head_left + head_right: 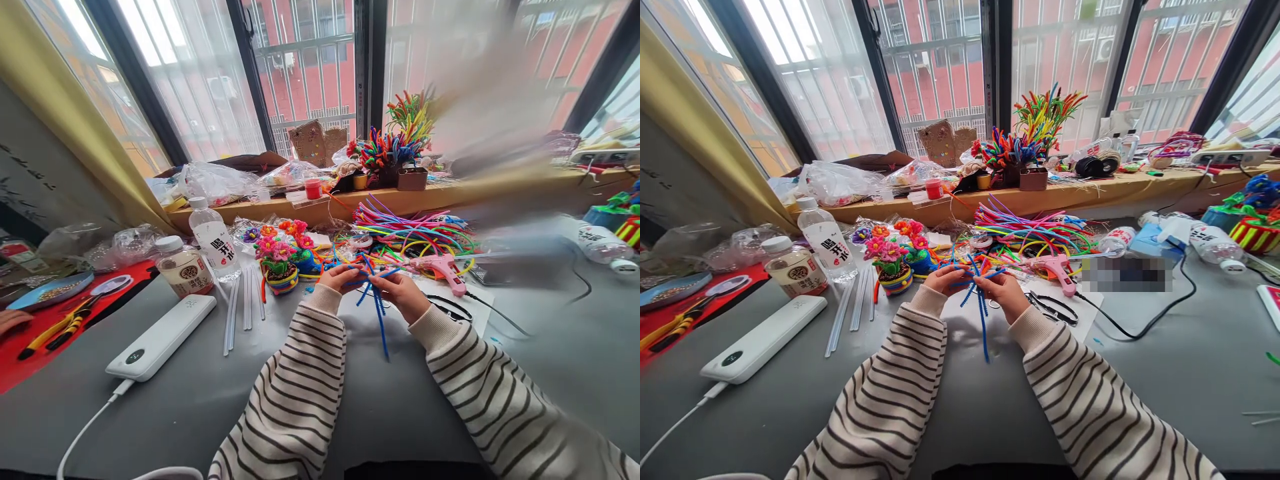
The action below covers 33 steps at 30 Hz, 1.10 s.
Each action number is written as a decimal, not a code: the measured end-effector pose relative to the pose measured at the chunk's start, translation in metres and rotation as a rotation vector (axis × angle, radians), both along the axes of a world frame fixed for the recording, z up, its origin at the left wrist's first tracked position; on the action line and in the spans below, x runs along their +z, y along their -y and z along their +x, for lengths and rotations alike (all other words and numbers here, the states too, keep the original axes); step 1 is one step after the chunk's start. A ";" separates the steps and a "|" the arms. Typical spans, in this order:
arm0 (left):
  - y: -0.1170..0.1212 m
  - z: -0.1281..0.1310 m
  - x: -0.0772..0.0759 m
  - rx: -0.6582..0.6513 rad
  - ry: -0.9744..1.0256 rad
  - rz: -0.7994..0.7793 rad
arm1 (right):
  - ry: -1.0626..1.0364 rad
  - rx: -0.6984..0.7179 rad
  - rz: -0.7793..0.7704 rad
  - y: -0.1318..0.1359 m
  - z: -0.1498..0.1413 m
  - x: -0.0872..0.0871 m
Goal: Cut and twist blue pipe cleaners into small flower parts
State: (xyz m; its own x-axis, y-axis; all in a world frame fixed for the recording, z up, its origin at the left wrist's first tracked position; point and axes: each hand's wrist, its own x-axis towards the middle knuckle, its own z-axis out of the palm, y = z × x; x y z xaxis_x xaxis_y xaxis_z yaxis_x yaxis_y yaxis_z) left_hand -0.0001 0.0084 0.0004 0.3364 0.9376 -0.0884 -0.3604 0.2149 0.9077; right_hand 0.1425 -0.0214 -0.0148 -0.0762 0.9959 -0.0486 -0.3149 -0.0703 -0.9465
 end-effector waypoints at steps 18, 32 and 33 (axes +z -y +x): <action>-0.006 -0.010 0.005 -0.061 0.011 -0.160 | 0.046 0.174 -0.072 0.001 0.011 0.006; 0.003 -0.008 0.008 -0.057 -0.117 -0.080 | 0.360 0.214 0.040 0.003 0.011 0.004; 0.003 -0.008 0.008 -0.072 -0.125 -0.070 | 0.381 0.218 0.051 0.003 0.011 0.004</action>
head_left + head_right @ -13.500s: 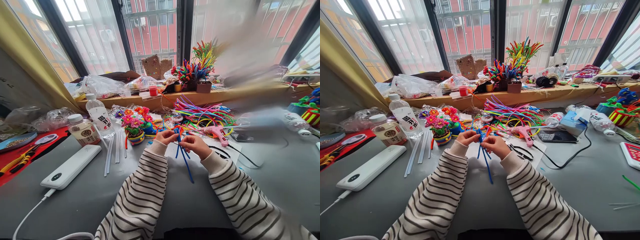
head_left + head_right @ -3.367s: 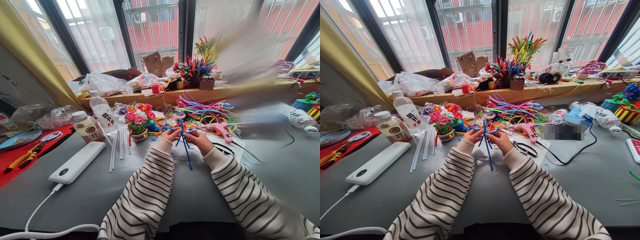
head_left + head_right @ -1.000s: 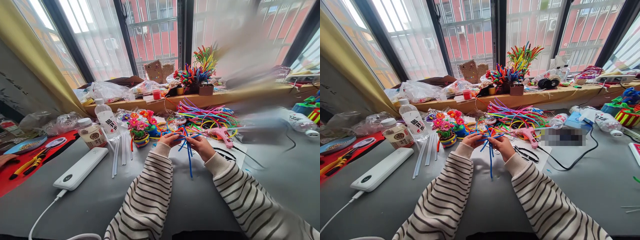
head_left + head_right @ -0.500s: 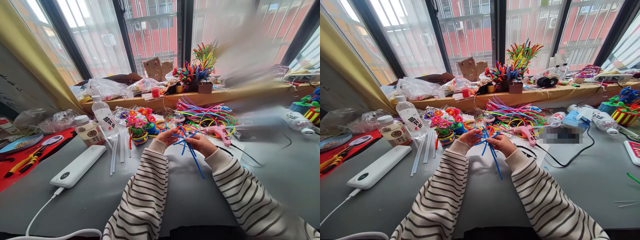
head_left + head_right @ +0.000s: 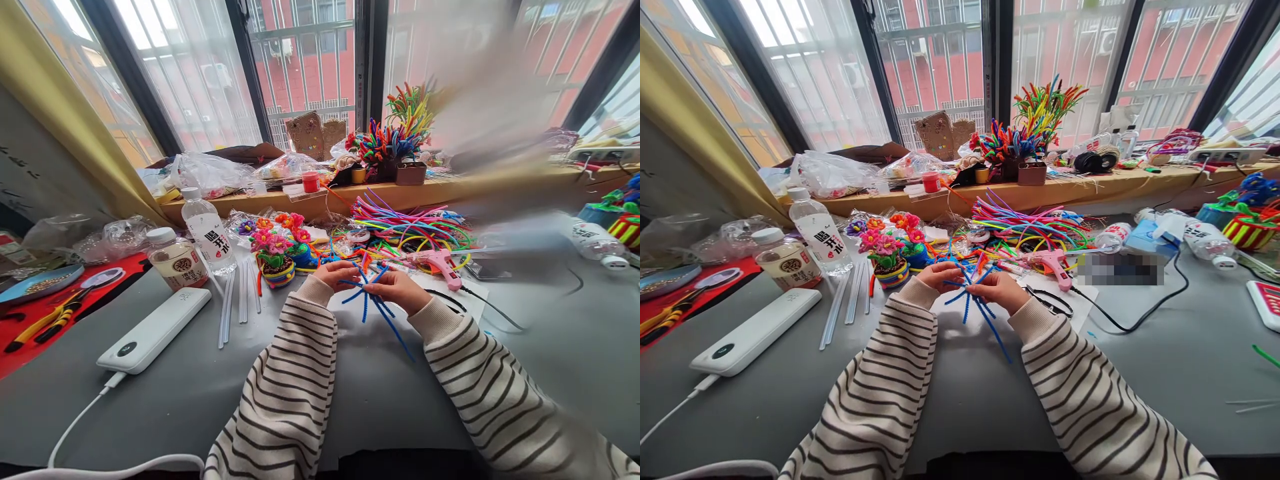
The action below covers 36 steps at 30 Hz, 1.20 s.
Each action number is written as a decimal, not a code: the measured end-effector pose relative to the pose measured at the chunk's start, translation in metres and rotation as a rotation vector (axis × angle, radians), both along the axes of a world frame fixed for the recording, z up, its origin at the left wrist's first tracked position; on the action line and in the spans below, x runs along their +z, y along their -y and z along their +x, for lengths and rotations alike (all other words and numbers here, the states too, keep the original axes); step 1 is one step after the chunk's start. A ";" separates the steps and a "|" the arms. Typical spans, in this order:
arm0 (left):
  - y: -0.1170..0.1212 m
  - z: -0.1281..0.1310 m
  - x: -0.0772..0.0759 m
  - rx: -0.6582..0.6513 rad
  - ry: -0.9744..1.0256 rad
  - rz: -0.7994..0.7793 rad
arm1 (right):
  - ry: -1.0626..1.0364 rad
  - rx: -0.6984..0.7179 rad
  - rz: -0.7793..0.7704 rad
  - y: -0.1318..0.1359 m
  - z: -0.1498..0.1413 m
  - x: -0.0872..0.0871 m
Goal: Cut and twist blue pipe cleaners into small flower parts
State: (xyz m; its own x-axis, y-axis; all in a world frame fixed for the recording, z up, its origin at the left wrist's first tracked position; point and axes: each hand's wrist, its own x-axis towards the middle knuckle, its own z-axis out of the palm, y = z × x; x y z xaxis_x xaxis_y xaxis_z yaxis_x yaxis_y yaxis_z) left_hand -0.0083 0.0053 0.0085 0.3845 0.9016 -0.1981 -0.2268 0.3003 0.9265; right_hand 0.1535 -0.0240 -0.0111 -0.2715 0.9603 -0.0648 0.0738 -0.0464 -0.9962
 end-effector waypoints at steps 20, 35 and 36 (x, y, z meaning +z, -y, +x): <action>-0.013 0.008 -0.006 -0.066 -0.020 0.040 | 0.047 0.026 0.003 -0.003 0.004 0.001; -0.004 0.012 -0.012 -0.002 -0.173 0.086 | -0.276 -0.249 -0.075 -0.004 0.003 0.003; -0.005 0.011 -0.012 0.006 -0.168 0.092 | -0.289 -0.262 -0.072 -0.005 0.004 0.002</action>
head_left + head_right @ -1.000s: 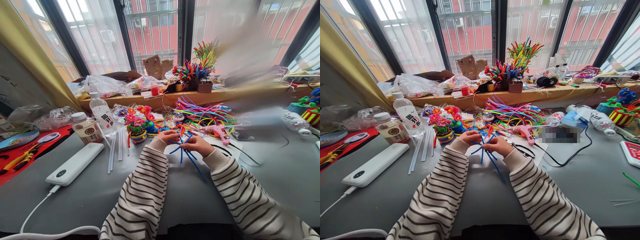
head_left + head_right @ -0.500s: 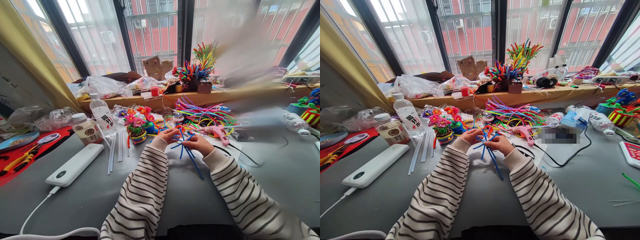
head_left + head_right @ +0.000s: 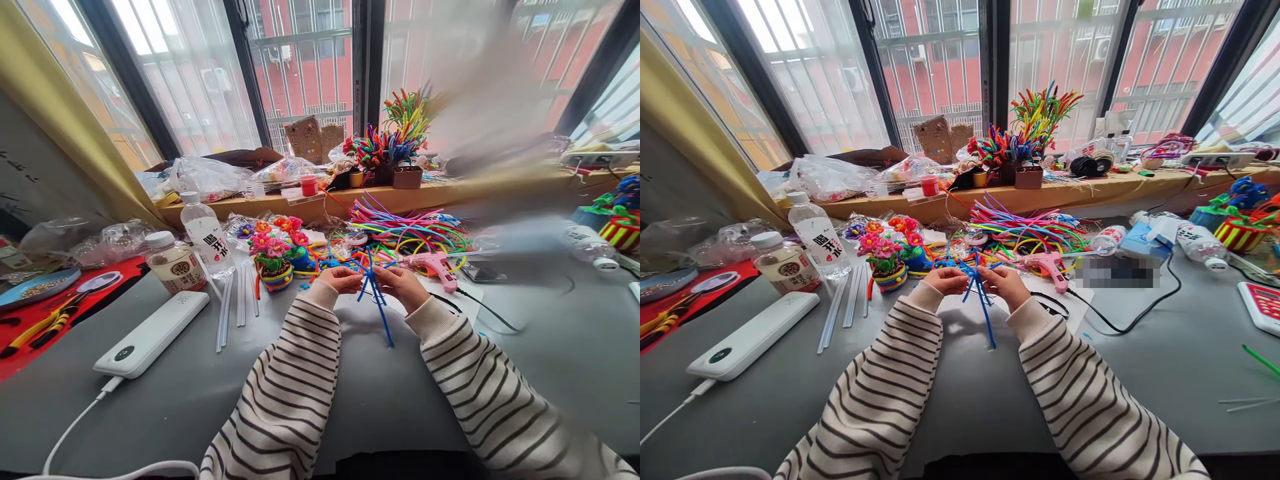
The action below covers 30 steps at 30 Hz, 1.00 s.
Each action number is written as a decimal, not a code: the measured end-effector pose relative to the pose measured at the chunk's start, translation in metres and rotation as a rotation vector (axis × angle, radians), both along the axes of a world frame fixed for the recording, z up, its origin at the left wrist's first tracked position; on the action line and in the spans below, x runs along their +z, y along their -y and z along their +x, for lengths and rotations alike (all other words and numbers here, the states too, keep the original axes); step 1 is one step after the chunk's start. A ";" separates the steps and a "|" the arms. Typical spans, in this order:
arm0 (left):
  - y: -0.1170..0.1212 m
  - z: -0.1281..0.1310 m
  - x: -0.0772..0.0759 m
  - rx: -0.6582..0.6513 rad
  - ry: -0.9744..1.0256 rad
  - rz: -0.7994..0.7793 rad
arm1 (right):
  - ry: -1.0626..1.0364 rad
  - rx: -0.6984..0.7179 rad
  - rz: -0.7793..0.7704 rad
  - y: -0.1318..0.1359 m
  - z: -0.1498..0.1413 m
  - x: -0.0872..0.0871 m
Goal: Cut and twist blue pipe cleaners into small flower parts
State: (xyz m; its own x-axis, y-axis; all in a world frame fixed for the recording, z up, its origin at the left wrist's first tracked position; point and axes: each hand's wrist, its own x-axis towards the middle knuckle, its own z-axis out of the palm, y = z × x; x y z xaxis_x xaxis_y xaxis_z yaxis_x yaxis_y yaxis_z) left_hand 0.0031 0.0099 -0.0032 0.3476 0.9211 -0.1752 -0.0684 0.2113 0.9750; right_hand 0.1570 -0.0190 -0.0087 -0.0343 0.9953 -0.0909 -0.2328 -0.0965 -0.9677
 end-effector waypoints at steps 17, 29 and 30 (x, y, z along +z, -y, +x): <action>0.004 0.015 -0.007 0.058 0.298 -0.123 | -0.060 -0.126 0.086 -0.003 -0.002 -0.005; 0.007 0.020 -0.003 0.082 0.284 -0.138 | -0.043 -0.109 0.144 -0.004 -0.003 -0.008; 0.007 0.020 -0.003 0.076 0.283 -0.131 | -0.031 -0.102 0.148 -0.003 -0.004 -0.008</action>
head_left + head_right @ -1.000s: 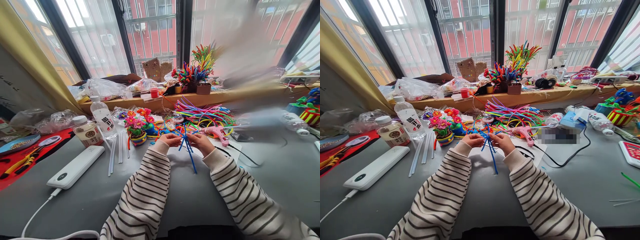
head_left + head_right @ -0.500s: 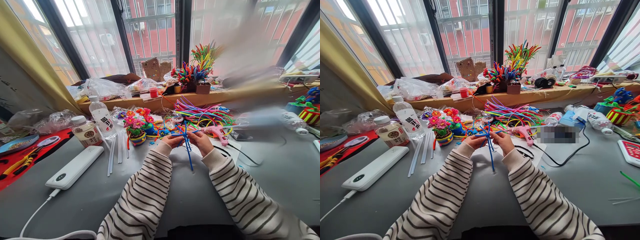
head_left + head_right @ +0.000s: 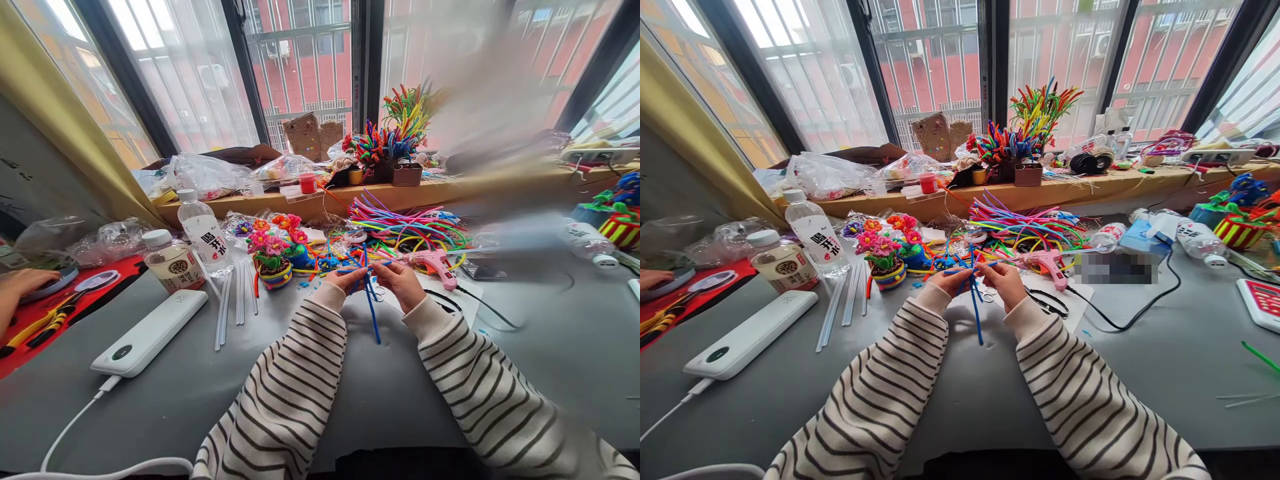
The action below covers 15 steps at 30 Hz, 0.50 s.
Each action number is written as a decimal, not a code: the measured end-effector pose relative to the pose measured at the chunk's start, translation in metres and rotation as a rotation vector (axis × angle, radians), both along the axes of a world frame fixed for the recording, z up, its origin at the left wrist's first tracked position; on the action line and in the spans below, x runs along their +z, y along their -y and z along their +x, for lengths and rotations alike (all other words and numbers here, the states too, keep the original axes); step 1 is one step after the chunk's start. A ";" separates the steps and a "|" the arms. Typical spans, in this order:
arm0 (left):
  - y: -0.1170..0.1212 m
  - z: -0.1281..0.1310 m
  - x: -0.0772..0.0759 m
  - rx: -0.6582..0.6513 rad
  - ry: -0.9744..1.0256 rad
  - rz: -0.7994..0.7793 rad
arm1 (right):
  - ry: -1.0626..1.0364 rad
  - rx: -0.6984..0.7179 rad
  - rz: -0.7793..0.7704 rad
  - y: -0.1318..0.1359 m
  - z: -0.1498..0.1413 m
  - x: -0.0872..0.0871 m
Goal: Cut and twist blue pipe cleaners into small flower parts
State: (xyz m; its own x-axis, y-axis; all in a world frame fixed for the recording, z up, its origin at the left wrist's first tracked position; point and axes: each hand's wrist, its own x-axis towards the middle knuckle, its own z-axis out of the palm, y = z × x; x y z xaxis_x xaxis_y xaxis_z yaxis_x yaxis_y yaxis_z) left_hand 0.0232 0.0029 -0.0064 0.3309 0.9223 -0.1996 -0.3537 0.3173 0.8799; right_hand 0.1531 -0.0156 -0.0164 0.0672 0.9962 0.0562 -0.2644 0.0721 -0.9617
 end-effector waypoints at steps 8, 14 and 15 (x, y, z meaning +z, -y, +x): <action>-0.001 -0.001 0.003 0.174 -0.010 -0.035 | 0.195 0.103 -0.006 0.002 -0.001 0.002; -0.001 -0.001 0.006 0.279 0.028 -0.070 | 0.285 0.209 0.029 0.001 -0.002 -0.004; -0.002 -0.001 0.005 0.272 0.043 -0.065 | 0.283 0.213 0.035 0.001 -0.002 -0.005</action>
